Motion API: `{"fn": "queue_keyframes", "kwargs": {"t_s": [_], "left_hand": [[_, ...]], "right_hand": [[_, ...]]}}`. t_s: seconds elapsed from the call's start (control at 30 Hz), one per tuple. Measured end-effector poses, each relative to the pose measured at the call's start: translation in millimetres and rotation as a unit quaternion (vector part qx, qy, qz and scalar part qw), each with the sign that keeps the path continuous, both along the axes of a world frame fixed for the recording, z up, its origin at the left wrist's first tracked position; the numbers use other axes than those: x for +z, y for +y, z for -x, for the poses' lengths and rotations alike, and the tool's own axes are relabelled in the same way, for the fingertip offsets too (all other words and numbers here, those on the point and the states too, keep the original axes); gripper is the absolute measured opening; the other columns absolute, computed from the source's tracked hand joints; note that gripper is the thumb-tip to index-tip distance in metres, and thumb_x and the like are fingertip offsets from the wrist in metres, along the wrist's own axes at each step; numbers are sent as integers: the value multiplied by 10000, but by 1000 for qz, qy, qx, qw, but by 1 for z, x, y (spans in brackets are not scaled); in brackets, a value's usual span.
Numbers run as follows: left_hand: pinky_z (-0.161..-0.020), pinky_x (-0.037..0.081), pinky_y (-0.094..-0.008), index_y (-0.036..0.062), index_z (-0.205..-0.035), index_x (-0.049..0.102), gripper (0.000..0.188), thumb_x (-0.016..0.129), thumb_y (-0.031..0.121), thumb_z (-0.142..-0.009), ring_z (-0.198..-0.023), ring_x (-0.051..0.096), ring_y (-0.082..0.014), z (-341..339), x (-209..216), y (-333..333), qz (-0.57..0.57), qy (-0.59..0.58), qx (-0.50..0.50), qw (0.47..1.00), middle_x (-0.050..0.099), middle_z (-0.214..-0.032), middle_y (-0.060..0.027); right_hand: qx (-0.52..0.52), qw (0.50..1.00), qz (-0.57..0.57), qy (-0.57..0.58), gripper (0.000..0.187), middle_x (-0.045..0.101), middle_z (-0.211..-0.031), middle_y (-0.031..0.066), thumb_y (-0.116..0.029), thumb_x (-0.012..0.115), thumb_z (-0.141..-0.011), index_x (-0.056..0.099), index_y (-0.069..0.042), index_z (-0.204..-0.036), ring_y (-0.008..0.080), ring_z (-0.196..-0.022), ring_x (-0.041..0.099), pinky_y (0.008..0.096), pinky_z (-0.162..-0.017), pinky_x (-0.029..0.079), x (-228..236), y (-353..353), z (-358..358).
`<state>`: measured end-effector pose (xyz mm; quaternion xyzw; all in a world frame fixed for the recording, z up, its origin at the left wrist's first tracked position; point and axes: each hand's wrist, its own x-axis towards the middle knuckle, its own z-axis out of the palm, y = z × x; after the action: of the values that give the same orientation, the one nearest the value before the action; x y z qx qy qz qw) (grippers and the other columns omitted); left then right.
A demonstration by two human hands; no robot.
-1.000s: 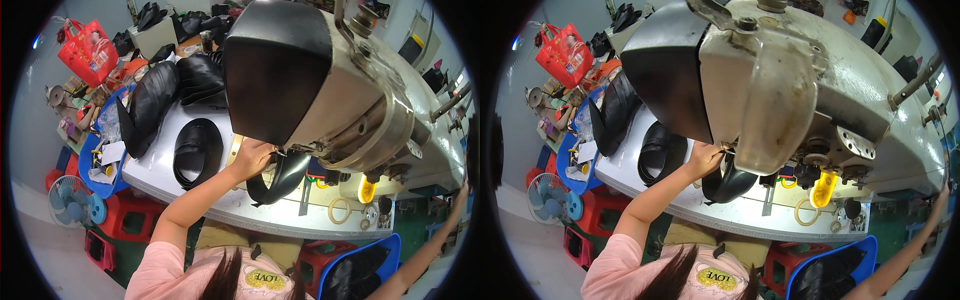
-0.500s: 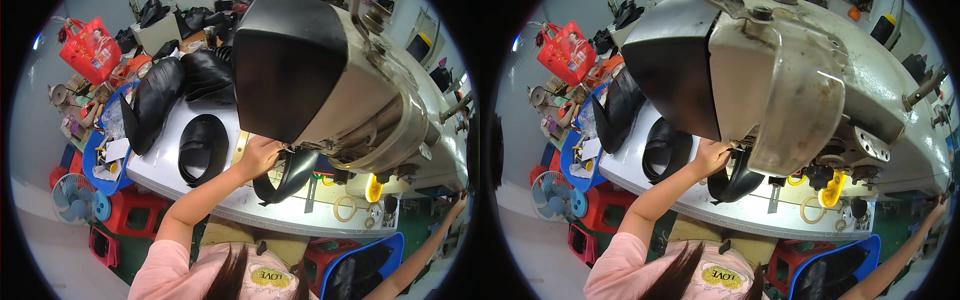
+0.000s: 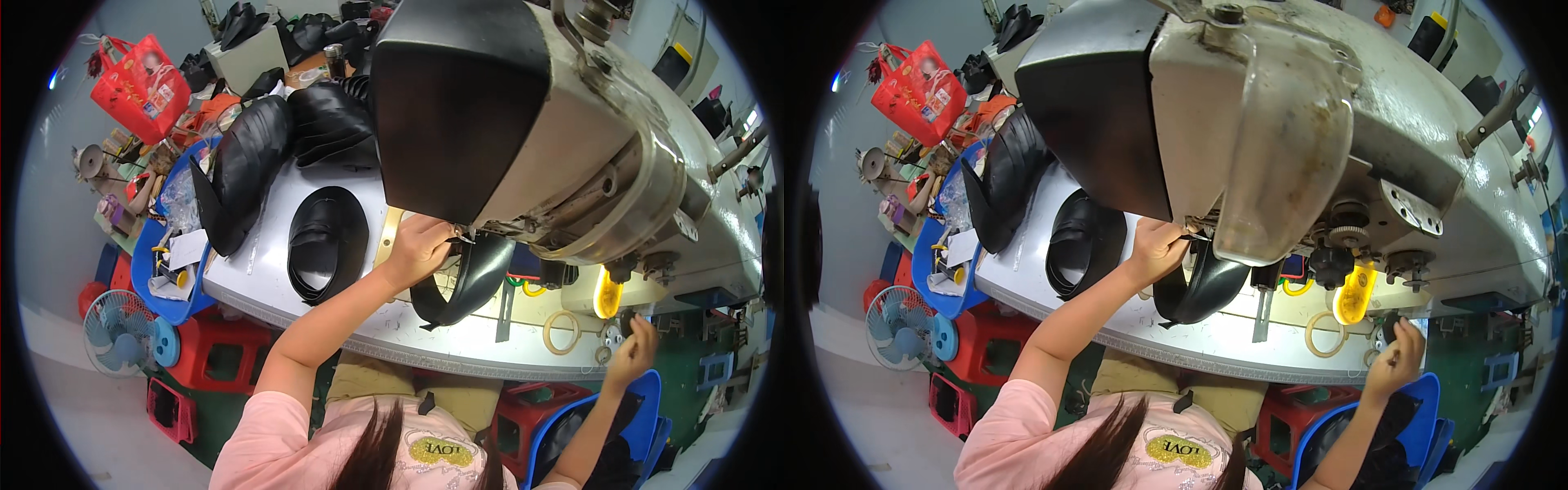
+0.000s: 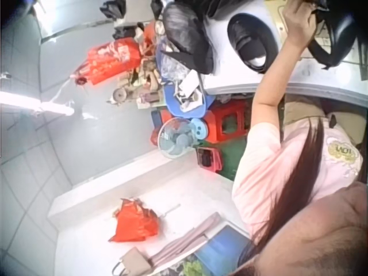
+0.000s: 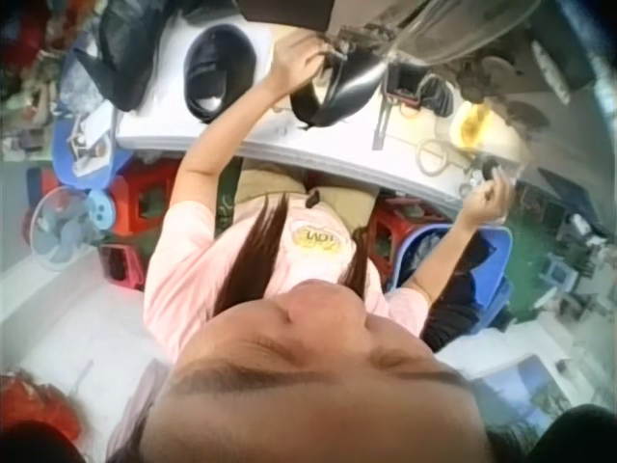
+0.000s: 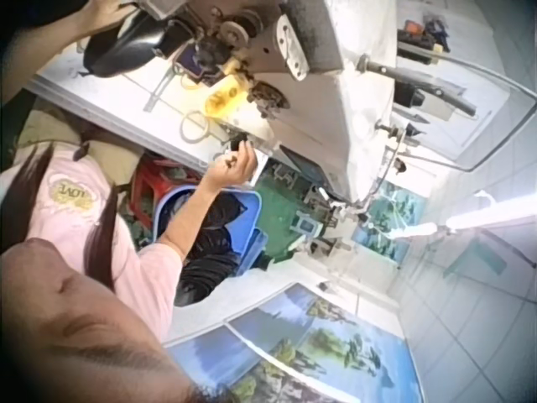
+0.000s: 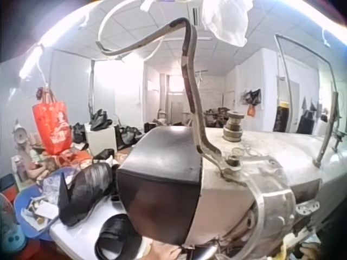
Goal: The person sews black leather-like bags using an industrial sewing machine. They repeatedly pick up a bag, attach a strap, guide it under the needle, and sew the strap to the bag. Finished bags are placed on the table to the left.
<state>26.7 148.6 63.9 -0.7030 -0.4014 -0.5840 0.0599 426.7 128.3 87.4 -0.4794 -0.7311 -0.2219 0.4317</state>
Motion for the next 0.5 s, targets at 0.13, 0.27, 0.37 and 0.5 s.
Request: {"fn": "queue_keyframes", "kwargs": {"t_s": [0.13, 0.27, 0.37, 0.5], "left_hand": [[-544, 455, -324, 11, -727, 601, 176, 585, -109, -599, -651, 578, -255, -1, 2, 0, -8, 0, -3, 1000, 597, -701, -89], [-563, 473, -327, 4, -738, 593, 188, 591, -124, -601, -697, 595, -269, -2, -2, -7, -16, 10, -24, 1000, 593, -750, -100], [-607, 501, -336, -2, -768, 590, 220, 593, -136, -594, -753, 606, -286, -6, 2, -14, -33, 10, -35, 999, 586, -771, -106], [-677, 521, -353, -6, -799, 589, 237, 594, -136, -601, -800, 607, -299, -6, 1, -15, -30, 8, -43, 999, 583, -775, -106]], "right_hand": [[8, 999, 12, 41, 225, 619, -912, 132, 133, 440, -731, 606, 29, -841, 281, -844, 585, 350, -765, 469, -6, -3, 9], [6, 999, 8, 40, 232, 619, -921, 138, 139, 436, -730, 605, 28, -845, 282, -854, 586, 349, -768, 469, -7, -4, 9], [22, 999, 13, 42, 220, 619, -918, 139, 125, 443, -743, 605, 30, -858, 280, -854, 587, 346, -773, 471, -6, -3, 7], [27, 998, -37, 49, 177, 620, -927, 129, 54, 478, -786, 606, 18, -903, 257, -855, 591, 333, -775, 468, 6, 10, -31]]}}
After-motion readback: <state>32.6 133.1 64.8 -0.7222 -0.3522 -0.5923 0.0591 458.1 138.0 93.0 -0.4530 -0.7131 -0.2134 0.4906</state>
